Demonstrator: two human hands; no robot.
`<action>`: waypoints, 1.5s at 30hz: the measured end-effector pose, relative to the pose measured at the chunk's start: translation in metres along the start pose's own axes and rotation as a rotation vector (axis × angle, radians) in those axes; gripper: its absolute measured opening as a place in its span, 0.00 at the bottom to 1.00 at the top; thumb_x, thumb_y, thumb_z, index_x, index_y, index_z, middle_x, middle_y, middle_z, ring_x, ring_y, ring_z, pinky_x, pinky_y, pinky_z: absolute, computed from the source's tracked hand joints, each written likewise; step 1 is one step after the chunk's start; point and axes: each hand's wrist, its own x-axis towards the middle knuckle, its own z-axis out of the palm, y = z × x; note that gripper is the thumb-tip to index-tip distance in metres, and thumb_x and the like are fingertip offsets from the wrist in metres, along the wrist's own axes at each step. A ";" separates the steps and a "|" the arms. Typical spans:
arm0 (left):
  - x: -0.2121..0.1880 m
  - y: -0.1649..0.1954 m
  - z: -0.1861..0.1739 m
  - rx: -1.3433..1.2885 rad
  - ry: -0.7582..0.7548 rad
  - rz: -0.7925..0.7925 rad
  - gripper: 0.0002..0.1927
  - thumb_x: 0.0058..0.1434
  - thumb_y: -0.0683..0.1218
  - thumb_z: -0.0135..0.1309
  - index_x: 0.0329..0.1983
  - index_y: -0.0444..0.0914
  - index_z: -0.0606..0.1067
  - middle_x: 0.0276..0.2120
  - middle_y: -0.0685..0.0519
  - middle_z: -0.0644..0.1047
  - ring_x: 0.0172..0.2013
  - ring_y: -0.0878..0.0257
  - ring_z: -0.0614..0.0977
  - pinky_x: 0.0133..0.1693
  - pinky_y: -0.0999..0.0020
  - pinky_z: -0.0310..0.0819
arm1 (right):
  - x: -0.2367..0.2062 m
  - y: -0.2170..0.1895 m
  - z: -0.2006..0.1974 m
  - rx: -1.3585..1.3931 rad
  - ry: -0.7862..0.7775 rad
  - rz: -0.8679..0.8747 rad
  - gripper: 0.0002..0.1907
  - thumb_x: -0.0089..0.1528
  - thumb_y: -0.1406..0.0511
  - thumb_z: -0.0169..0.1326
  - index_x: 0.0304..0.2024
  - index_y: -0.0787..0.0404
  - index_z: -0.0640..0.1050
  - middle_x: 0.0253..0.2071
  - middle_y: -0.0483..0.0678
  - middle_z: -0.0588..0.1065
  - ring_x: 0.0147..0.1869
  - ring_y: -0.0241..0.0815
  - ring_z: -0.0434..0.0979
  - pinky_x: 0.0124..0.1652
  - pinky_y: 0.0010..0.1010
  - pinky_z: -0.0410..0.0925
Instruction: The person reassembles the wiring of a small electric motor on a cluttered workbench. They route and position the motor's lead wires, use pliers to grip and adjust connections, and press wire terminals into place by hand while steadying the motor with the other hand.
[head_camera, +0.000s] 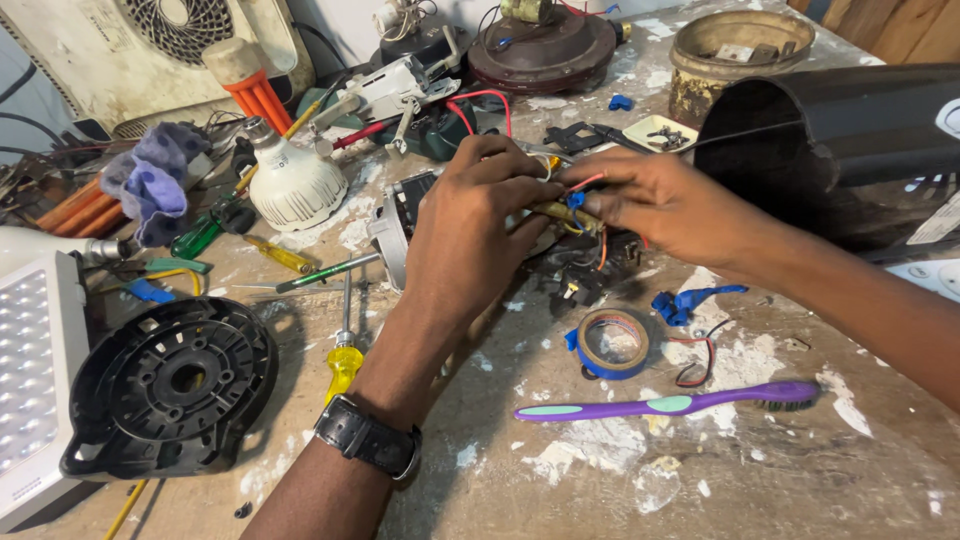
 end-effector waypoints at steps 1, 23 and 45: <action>0.002 0.002 -0.002 0.007 0.000 0.008 0.16 0.49 0.42 0.69 0.43 0.41 0.84 0.45 0.54 0.82 0.55 0.53 0.77 0.51 0.59 0.76 | 0.001 0.000 -0.001 -0.018 -0.028 -0.040 0.21 0.66 0.68 0.51 0.62 0.62 0.74 0.57 0.36 0.75 0.58 0.29 0.76 0.54 0.22 0.70; 0.028 0.023 -0.014 -0.032 0.004 -0.007 0.12 0.54 0.43 0.67 0.43 0.41 0.84 0.44 0.54 0.81 0.52 0.53 0.78 0.49 0.59 0.77 | -0.037 -0.080 -0.030 -0.779 0.432 -0.636 0.12 0.63 0.75 0.64 0.50 0.65 0.83 0.49 0.53 0.81 0.50 0.45 0.84 0.49 0.31 0.75; 0.026 0.033 -0.019 0.102 -0.040 0.079 0.17 0.58 0.49 0.67 0.50 0.40 0.83 0.52 0.48 0.76 0.61 0.50 0.72 0.54 0.56 0.75 | -0.050 -0.126 -0.029 -1.127 0.397 -0.966 0.11 0.56 0.78 0.67 0.41 0.68 0.83 0.45 0.52 0.80 0.45 0.45 0.83 0.41 0.30 0.75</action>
